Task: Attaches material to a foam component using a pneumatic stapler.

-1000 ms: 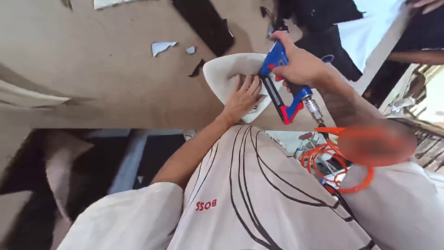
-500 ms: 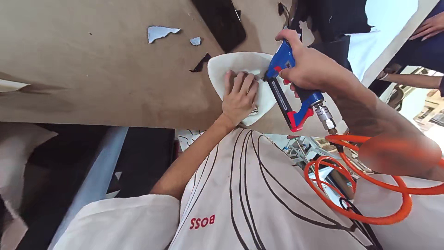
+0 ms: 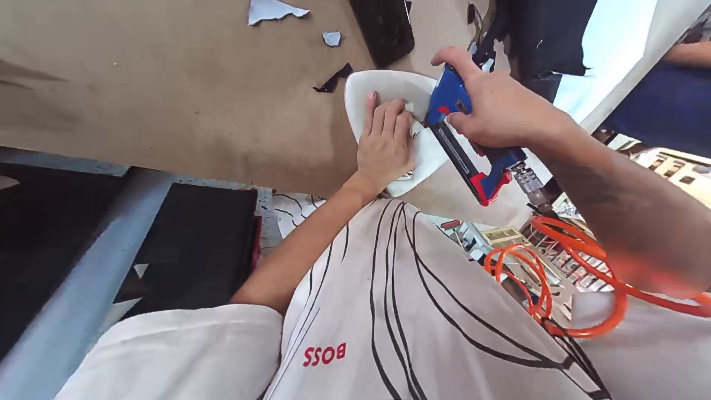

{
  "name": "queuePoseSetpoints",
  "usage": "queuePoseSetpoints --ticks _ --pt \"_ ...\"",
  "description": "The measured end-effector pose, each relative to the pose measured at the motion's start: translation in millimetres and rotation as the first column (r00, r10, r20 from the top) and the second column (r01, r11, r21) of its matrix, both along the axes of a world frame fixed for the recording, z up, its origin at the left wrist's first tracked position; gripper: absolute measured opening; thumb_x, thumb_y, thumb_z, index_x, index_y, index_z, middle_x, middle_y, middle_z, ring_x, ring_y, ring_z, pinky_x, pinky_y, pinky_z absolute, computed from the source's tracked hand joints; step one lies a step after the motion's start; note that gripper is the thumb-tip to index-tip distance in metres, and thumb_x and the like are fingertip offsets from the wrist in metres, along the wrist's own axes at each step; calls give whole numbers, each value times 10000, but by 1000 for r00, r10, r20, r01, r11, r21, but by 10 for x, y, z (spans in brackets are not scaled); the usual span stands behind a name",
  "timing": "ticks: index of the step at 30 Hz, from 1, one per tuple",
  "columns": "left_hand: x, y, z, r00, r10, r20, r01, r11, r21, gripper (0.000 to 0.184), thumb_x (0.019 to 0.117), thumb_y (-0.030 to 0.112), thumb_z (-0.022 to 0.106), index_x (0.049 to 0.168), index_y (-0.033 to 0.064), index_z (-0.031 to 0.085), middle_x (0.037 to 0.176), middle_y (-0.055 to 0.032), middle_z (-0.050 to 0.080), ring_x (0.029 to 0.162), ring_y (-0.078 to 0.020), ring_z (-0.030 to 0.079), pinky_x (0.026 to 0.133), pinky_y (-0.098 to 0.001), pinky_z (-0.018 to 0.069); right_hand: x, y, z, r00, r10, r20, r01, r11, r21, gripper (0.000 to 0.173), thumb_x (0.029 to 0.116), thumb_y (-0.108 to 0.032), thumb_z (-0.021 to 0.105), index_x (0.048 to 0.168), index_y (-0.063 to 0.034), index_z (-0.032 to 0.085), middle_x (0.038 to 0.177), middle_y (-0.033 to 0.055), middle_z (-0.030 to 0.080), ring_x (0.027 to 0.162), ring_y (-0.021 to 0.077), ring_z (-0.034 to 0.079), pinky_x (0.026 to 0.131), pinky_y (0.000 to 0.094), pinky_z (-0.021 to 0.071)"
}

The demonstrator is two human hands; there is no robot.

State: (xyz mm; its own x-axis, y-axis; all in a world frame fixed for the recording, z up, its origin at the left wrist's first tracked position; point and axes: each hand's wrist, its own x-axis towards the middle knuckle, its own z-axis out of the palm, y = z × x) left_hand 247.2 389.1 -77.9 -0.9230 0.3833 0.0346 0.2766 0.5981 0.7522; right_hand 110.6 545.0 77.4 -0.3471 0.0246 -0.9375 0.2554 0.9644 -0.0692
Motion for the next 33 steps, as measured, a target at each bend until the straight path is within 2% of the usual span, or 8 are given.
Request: queuePoseSetpoints --ticks 4,7,15,20,23,26,29,33 --pt "-2 -13 6 1000 -3 4 3 999 -32 246 955 217 576 1081 17 646 1428 -193 531 1405 -390 439 1244 -638 134 -40 29 -2 1000 -16 18 16 1000 -25 819 984 -147 638 1597 -424 169 907 156 677 519 239 673 438 444 600" --pt "-62 85 -37 997 77 -16 -78 995 -69 185 970 195 552 1038 55 652 1375 -139 590 1350 -336 508 1247 -601 158 -72 13 -7 999 34 -1 -34 998 -61 790 987 -158 642 1591 -425 209 944 149 679 535 239 676 443 454 602" --pt "-65 82 -27 997 70 -8 -71 995 -72 203 966 202 555 1063 50 648 1375 -151 588 1368 -341 495 1249 -606 150 6 -61 3 998 62 -16 -63 996 -68 816 979 -137 640 1603 -405 187 906 140 680 509 225 664 434 444 599" --pt "-61 84 -17 997 69 -17 -70 995 -69 147 956 148 556 1029 53 641 1373 -155 579 1361 -346 491 1248 -605 148 -96 -155 -36 993 85 78 -84 996 -7 838 994 -155 633 1604 -441 134 862 137 678 501 229 662 432 434 594" --pt "-70 56 37 1000 20 11 -20 997 -75 219 967 175 553 1114 41 643 1415 -167 553 1397 -368 454 1248 -623 128 -40 -78 48 992 128 -3 -128 992 -22 857 983 -179 652 1616 -428 130 879 130 678 526 225 663 454 443 596" --pt "-102 46 5 1000 22 6 -21 995 -95 311 1001 227 519 1245 85 649 1405 -135 579 1387 -341 480 1249 -630 122 361 224 387 958 68 -279 -70 998 5 912 964 -247 650 1644 -383 57 921 124 689 616 261 671 541 513 580" --pt "-95 3 37 998 -59 -21 57 993 -105 334 999 207 509 1290 127 651 1415 -124 566 1396 -354 460 1231 -677 109 1171 680 653 868 -206 -452 283 953 108 925 981 -299 650 1629 -375 -6 874 122 678 564 254 671 507 511 596" --pt "-98 27 36 951 -278 -135 256 953 -161 409 975 88 557 1366 161 654 1462 -100 569 1411 -366 456 1224 -694 120 2370 1130 424 741 -266 -616 506 825 252 862 998 -309 599 1654 -274 41 882 149 691 680 290 698 642 534 588"
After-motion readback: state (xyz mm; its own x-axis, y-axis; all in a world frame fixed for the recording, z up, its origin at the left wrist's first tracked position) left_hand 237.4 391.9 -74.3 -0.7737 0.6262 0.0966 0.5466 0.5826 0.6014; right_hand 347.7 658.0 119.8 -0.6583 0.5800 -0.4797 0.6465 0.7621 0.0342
